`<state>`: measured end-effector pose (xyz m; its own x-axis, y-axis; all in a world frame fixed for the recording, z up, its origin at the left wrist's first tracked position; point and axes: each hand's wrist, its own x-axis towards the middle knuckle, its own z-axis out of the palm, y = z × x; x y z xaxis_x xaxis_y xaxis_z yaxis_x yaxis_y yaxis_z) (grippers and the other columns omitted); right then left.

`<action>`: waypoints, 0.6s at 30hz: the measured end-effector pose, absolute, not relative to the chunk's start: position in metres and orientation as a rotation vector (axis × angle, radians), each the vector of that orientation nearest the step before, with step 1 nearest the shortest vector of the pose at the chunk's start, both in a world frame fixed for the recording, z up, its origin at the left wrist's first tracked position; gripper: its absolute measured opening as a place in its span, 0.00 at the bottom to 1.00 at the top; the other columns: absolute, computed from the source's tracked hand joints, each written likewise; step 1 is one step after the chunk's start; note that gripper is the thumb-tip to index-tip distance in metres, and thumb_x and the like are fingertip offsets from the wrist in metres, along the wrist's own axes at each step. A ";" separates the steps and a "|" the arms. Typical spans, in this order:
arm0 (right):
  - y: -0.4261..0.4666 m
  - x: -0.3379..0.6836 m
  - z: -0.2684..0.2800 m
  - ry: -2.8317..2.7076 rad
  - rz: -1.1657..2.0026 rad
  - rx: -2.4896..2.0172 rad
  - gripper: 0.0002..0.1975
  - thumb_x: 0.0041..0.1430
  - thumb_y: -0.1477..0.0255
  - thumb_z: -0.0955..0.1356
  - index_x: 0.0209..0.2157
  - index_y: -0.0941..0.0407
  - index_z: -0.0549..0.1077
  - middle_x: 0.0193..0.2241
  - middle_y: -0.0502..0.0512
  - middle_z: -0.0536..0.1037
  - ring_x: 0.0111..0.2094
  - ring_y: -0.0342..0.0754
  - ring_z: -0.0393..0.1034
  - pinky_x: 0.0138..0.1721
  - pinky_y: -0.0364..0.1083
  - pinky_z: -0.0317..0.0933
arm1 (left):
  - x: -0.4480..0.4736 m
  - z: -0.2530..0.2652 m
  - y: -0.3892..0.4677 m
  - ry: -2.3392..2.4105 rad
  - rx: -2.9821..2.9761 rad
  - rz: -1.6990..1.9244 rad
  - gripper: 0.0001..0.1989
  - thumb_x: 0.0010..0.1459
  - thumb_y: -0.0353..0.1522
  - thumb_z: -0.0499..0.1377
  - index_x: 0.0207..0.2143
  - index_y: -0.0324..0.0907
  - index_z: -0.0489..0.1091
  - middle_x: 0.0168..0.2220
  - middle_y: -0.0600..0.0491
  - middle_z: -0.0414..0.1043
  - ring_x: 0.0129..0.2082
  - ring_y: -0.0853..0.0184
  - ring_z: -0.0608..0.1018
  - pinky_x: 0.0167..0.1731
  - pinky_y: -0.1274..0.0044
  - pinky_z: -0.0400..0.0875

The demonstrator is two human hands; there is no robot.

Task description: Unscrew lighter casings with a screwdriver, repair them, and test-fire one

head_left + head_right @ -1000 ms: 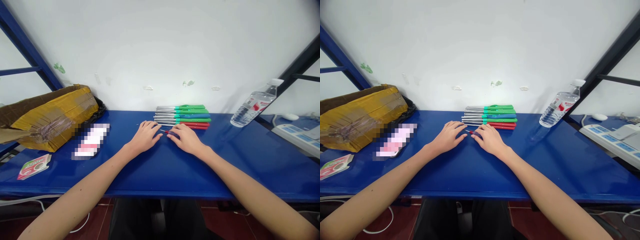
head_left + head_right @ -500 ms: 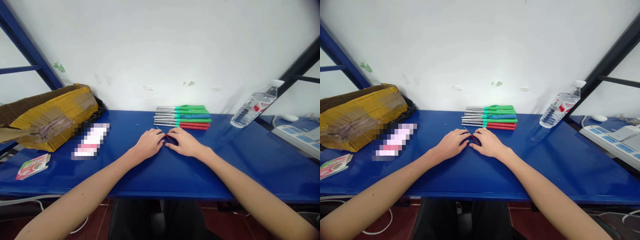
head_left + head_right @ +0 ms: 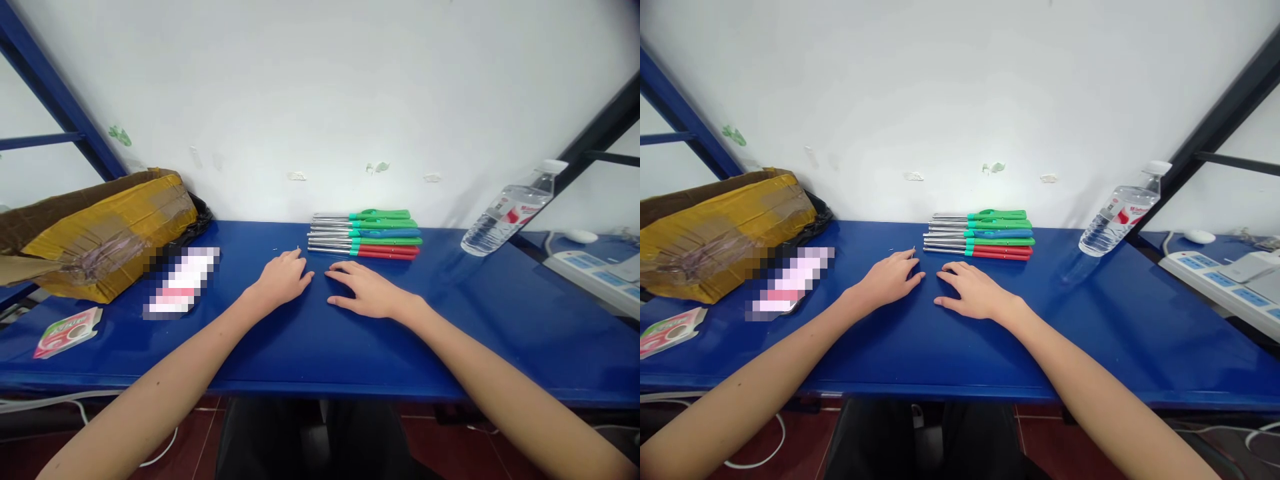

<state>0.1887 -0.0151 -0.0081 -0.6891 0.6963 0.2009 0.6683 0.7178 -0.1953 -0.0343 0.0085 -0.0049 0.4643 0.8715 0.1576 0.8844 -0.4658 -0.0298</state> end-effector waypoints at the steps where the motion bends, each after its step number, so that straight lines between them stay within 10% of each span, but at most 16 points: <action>1: -0.016 0.188 -0.008 -2.668 0.158 -1.087 0.31 0.64 0.55 0.63 0.59 0.63 0.68 0.58 0.68 0.69 0.58 0.61 0.64 0.59 0.58 0.61 | -0.036 -0.004 0.010 -1.582 -2.561 -0.179 0.18 0.66 0.38 0.54 0.51 0.35 0.71 0.61 0.36 0.63 0.59 0.48 0.69 0.54 0.62 0.67; 18: -0.016 0.189 -0.008 -2.665 0.170 -1.065 0.30 0.65 0.55 0.63 0.59 0.62 0.67 0.58 0.68 0.68 0.58 0.61 0.65 0.58 0.59 0.61 | -0.059 0.012 0.026 -1.879 -2.309 -0.277 0.19 0.62 0.26 0.47 0.50 0.41 0.72 0.46 0.45 0.75 0.47 0.53 0.77 0.43 0.66 0.73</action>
